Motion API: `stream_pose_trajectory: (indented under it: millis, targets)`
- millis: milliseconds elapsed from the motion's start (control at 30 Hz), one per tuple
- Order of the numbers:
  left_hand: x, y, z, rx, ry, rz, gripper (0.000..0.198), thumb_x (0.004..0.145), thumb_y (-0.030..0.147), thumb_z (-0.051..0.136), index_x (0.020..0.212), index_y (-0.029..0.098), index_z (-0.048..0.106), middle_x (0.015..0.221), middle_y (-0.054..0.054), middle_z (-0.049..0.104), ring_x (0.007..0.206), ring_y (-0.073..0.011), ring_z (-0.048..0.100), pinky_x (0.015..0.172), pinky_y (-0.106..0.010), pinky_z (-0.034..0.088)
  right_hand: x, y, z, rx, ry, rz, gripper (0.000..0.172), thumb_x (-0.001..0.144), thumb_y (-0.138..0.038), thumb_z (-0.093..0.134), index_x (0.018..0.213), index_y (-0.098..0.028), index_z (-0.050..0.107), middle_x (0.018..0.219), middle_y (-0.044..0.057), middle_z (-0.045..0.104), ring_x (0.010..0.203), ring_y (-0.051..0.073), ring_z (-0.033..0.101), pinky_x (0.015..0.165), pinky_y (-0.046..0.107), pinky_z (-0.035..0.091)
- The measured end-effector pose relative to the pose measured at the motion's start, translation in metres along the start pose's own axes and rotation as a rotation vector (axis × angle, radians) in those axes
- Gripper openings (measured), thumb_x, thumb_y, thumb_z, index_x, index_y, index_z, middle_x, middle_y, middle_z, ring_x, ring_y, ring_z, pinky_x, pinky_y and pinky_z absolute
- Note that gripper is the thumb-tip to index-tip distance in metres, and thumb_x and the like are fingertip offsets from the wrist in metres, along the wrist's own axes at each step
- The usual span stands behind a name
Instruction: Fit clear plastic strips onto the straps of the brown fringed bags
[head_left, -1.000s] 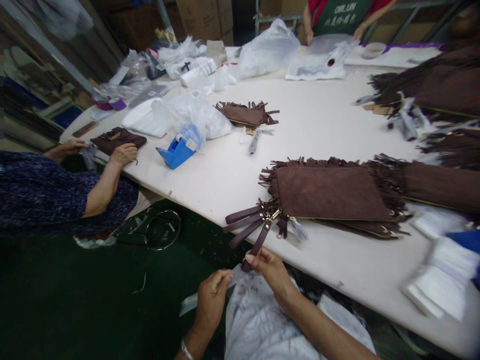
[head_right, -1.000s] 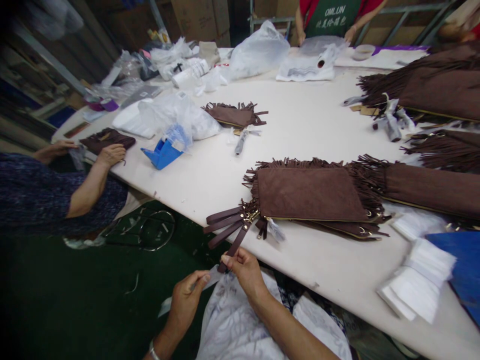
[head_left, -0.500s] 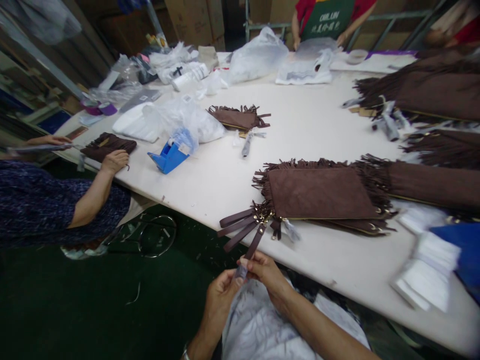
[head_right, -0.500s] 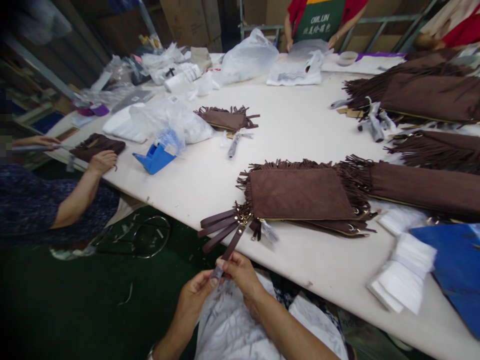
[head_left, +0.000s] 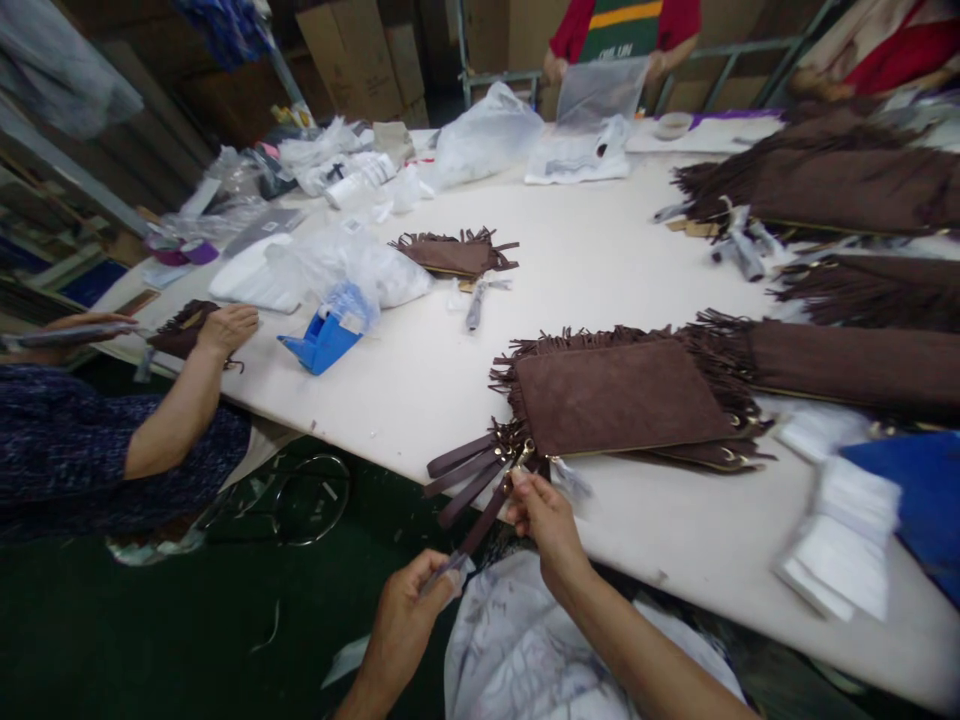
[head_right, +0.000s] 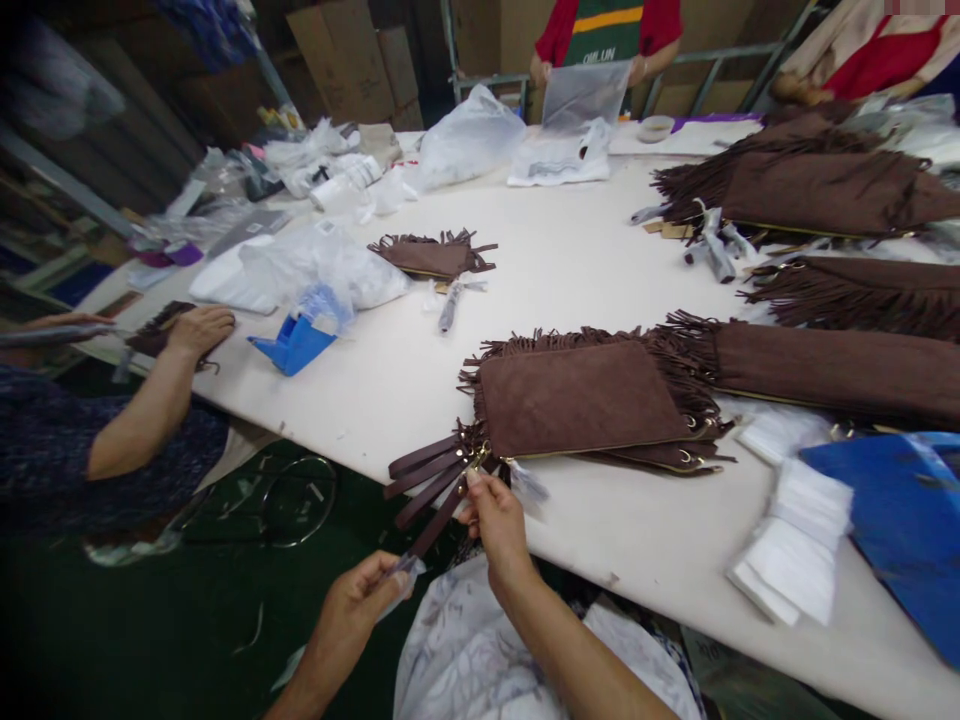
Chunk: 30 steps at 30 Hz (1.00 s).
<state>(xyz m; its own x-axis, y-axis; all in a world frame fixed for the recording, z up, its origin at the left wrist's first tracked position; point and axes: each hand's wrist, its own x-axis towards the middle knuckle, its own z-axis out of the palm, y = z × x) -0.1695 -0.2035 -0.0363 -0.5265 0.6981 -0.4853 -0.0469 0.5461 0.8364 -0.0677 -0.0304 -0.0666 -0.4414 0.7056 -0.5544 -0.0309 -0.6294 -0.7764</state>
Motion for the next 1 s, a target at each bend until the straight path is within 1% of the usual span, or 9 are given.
stream_pose_trajectory:
  millis: [100,200,300,433,533,667,767,867,1000]
  targets:
    - [0.004,0.006,0.006,-0.033,0.007,-0.03,0.027,0.08,0.042,0.061,0.081,0.016,0.068,0.075,-0.004,0.068,0.072,-0.0176,0.059,0.066,-0.025,0.043,0.005,0.0,0.002,0.055,0.011,0.048,0.04,0.067,-0.053,0.073,0.081,-0.017,0.064,0.051,-0.004,0.054,0.043,0.007,0.042,0.04,0.018,0.027]
    - [0.014,0.009,0.021,-0.164,0.039,-0.082,0.031,0.079,0.045,0.063,0.084,0.015,0.069,0.073,-0.004,0.069,0.066,-0.0158,0.059,0.061,-0.023,0.043,0.004,-0.003,-0.002,0.092,-0.012,0.099,0.038,0.064,-0.049,0.076,0.081,-0.017,0.064,0.052,-0.005,0.053,0.046,0.007,0.043,0.041,0.017,0.028]
    - [0.029,0.015,0.038,-0.259,0.042,-0.089,0.031,0.079,0.044,0.065,0.088,0.015,0.07,0.073,-0.005,0.07,0.066,-0.0149,0.061,0.06,-0.022,0.043,0.001,-0.004,-0.009,0.069,-0.034,0.117,0.034,0.064,-0.047,0.075,0.078,-0.018,0.064,0.053,-0.005,0.054,0.045,0.006,0.042,0.042,0.017,0.027]
    - [0.046,0.036,0.057,-0.292,0.014,-0.058,0.032,0.078,0.043,0.066,0.088,0.013,0.072,0.073,-0.005,0.071,0.065,-0.0146,0.06,0.058,-0.022,0.043,-0.002,-0.004,-0.017,0.036,-0.047,0.073,0.029,0.069,-0.046,0.071,0.074,-0.018,0.063,0.052,-0.004,0.055,0.045,0.007,0.043,0.043,0.018,0.028]
    - [0.053,0.052,0.067,-0.288,-0.008,-0.032,0.036,0.081,0.045,0.063,0.091,0.012,0.073,0.071,-0.005,0.07,0.064,-0.0144,0.06,0.057,-0.022,0.043,-0.004,-0.009,-0.021,-0.047,-0.059,-0.015,0.03,0.075,-0.048,0.066,0.071,-0.019,0.064,0.052,-0.002,0.056,0.047,0.011,0.048,0.044,0.021,0.03]
    - [0.059,0.057,0.076,-0.276,-0.014,-0.032,0.039,0.081,0.046,0.063,0.098,0.013,0.072,0.075,-0.005,0.071,0.066,-0.0149,0.061,0.059,-0.023,0.045,-0.008,-0.022,-0.03,-0.294,-0.1,-0.259,0.028,0.086,-0.045,0.055,0.076,-0.023,0.069,0.064,0.002,0.065,0.062,0.019,0.059,0.057,0.028,0.042]
    - [0.065,0.06,0.081,-0.265,0.014,-0.063,0.04,0.08,0.047,0.063,0.101,0.013,0.071,0.07,-0.004,0.069,0.062,-0.0144,0.06,0.058,-0.023,0.046,-0.01,-0.027,-0.037,-0.471,-0.163,-0.408,0.025,0.09,-0.038,0.051,0.087,-0.027,0.073,0.081,0.004,0.071,0.077,0.023,0.063,0.071,0.031,0.045]
    - [0.072,0.071,0.086,-0.324,0.013,-0.05,0.037,0.079,0.044,0.065,0.098,0.013,0.071,0.073,-0.005,0.069,0.063,-0.0144,0.06,0.062,-0.024,0.048,-0.011,-0.026,-0.043,-0.617,-0.212,-0.488,0.027,0.093,-0.031,0.046,0.107,-0.028,0.069,0.099,0.005,0.072,0.09,0.024,0.065,0.081,0.032,0.046]
    - [0.081,0.079,0.087,-0.345,-0.031,-0.03,0.033,0.077,0.039,0.067,0.097,0.013,0.07,0.078,-0.007,0.07,0.066,-0.0152,0.061,0.067,-0.026,0.048,-0.014,-0.032,-0.05,-0.902,-0.204,-0.56,0.034,0.094,-0.022,0.042,0.125,-0.021,0.056,0.11,0.009,0.069,0.094,0.023,0.065,0.082,0.033,0.047]
